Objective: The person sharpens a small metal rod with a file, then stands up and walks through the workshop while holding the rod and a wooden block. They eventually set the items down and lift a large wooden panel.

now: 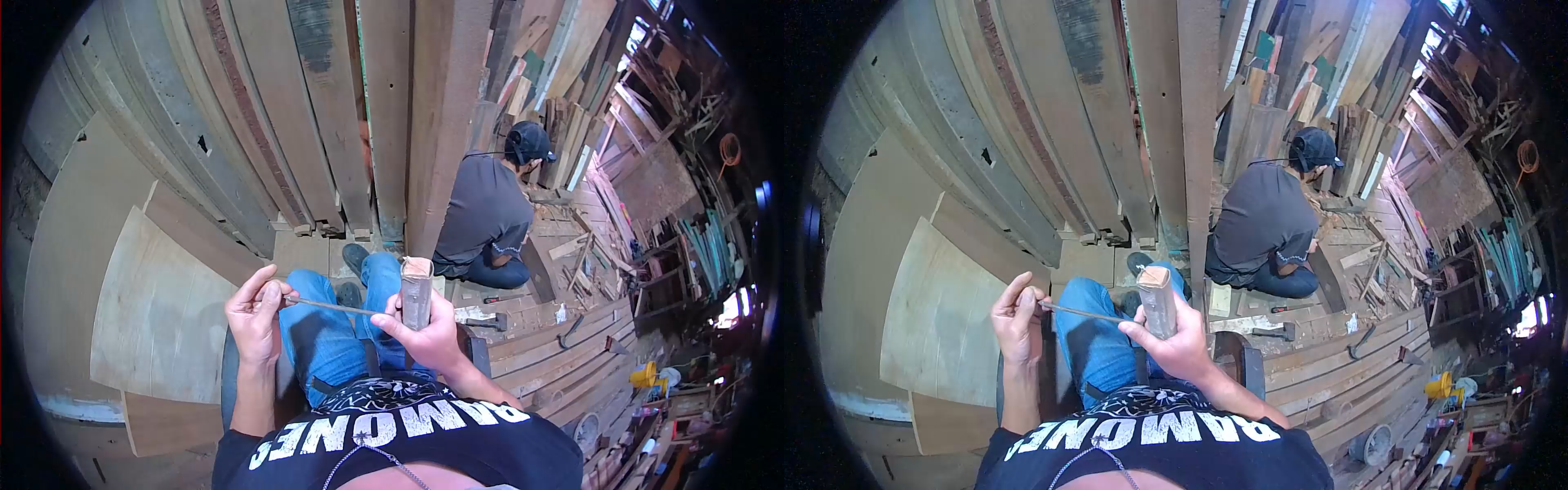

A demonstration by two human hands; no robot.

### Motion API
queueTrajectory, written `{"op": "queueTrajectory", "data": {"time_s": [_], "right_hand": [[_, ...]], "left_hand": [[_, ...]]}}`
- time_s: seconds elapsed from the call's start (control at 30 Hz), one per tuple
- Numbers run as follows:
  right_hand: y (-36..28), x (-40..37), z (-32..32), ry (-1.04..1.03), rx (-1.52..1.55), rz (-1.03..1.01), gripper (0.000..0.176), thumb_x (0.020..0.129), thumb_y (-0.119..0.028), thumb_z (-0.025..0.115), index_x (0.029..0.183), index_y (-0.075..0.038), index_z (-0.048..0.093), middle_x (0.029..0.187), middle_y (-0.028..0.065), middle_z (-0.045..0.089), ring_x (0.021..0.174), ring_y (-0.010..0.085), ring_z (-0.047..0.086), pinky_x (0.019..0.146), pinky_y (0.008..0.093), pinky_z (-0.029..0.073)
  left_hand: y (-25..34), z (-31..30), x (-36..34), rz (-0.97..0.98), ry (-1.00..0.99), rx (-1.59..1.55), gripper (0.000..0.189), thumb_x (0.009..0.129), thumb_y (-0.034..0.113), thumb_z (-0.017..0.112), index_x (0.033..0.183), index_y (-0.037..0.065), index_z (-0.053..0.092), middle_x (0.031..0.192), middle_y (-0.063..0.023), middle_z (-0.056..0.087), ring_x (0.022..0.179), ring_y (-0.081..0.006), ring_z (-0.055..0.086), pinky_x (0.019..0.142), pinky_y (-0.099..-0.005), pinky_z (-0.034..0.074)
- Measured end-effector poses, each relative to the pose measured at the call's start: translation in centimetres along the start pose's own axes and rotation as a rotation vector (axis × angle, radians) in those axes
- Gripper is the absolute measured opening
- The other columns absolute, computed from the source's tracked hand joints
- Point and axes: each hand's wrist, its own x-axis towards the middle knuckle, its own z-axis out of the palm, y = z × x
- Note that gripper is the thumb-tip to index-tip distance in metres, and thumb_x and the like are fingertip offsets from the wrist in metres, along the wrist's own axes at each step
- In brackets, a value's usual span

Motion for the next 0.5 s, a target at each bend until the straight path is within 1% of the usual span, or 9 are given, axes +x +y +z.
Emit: {"op": "queueTrajectory", "data": {"time_s": [0.17,0.23,0.27,0.3,0.37,0.4,0.43,0.47,0.5], "right_hand": [[-0.8,0.2,0.5,0.056,0.033,0.065,0.025,0.077,-0.007,0.078,0.088,-0.005,0.055,0.077,-0.0014,0.06,0.069,0.004,0.055,0.062,0.021,0.045],[-0.9,0.1,0.6,0.022,0.082,0.118,0.025,0.078,-0.006,0.078,0.089,-0.005,0.056,0.077,-0.0019,0.06,0.07,0.0037,0.055,0.063,0.0208,0.046],[-0.6,0.1,0.5,0.013,0.011,0.021,0.025,0.078,-0.005,0.077,0.091,-0.004,0.056,0.077,-0.0021,0.06,0.07,0.0037,0.055,0.063,0.0209,0.046],[0.0,0.0,0.6,0.016,0.044,-0.016,0.025,0.079,-0.005,0.076,0.093,-0.004,0.056,0.076,-0.002,0.059,0.07,0.0037,0.055,0.063,0.0209,0.045],[0.4,-0.4,0.3,0.003,-0.019,-0.052,0.032,0.077,-0.011,0.079,0.1,-0.001,0.058,0.078,0.0011,0.062,0.071,0.0072,0.057,0.066,0.0259,0.048],[0.2,-0.6,0.4,0.013,0.037,-0.031,0.033,0.078,-0.013,0.079,0.101,-0.001,0.058,0.079,0.0029,0.063,0.072,0.0087,0.058,0.066,0.0271,0.048],[0.4,-0.7,0.3,0.047,0.039,-0.029,0.033,0.078,-0.013,0.079,0.101,-0.001,0.058,0.079,0.0029,0.063,0.072,0.0087,0.058,0.066,0.0271,0.048],[0.6,-0.8,0.2,0.021,0.051,0.003,0.035,0.078,-0.015,0.079,0.101,-0.001,0.058,0.08,0.0038,0.064,0.073,0.0093,0.059,0.067,0.0276,0.049],[0.7,-1.0,0.0,-0.009,0.064,0.036,0.036,0.077,-0.017,0.079,0.102,-0.001,0.058,0.081,0.0047,0.065,0.074,0.0098,0.059,0.067,0.0282,0.049]], "left_hand": [[0.2,-0.6,-0.1,-0.042,-0.055,-0.108,0.032,0.089,0.002,0.063,0.119,-0.005,0.058,0.093,-0.0141,0.068,0.081,-0.0209,0.068,0.071,-0.0287,0.056],[0.2,-0.9,-0.3,-0.027,-0.043,-0.141,0.035,0.087,0.0,0.064,0.12,-0.005,0.056,0.093,-0.0137,0.068,0.083,-0.0203,0.067,0.074,-0.0276,0.055],[0.4,-0.8,-0.4,-0.037,-0.061,-0.169,0.037,0.086,-0.001,0.066,0.121,-0.005,0.056,0.093,-0.0131,0.068,0.083,-0.0194,0.066,0.076,-0.0268,0.054],[0.2,-1.2,-0.4,-0.049,-0.031,-0.163,0.037,0.086,0.0,0.066,0.121,-0.004,0.056,0.092,-0.0125,0.067,0.08,-0.0184,0.064,0.075,-0.0268,0.053],[0.3,-1.2,-0.4,-0.062,0.009,-0.146,0.036,0.087,0.0,0.065,0.121,-0.003,0.056,0.089,-0.0112,0.066,0.079,-0.0178,0.064,0.074,-0.027,0.053],[0.3,-1.2,-0.4,-0.086,-0.017,-0.14,0.036,0.087,0.0,0.065,0.121,-0.003,0.056,0.089,-0.0112,0.066,0.079,-0.0178,0.064,0.074,-0.027,0.053],[0.2,-1.3,-0.4,-0.08,0.008,-0.132,0.035,0.087,0.001,0.065,0.121,-0.003,0.056,0.088,-0.0107,0.066,0.079,-0.0173,0.063,0.073,-0.0266,0.052],[0.1,-1.2,-0.5,-0.073,0.036,-0.124,0.034,0.088,0.002,0.064,0.121,-0.003,0.056,0.088,-0.0103,0.065,0.079,-0.0169,0.062,0.073,-0.0262,0.052],[-0.1,-1.0,-0.5,-0.042,0.004,-0.123,0.032,0.09,0.004,0.063,0.12,-0.002,0.056,0.087,-0.0095,0.065,0.079,-0.016,0.061,0.072,-0.0247,0.05]]}}
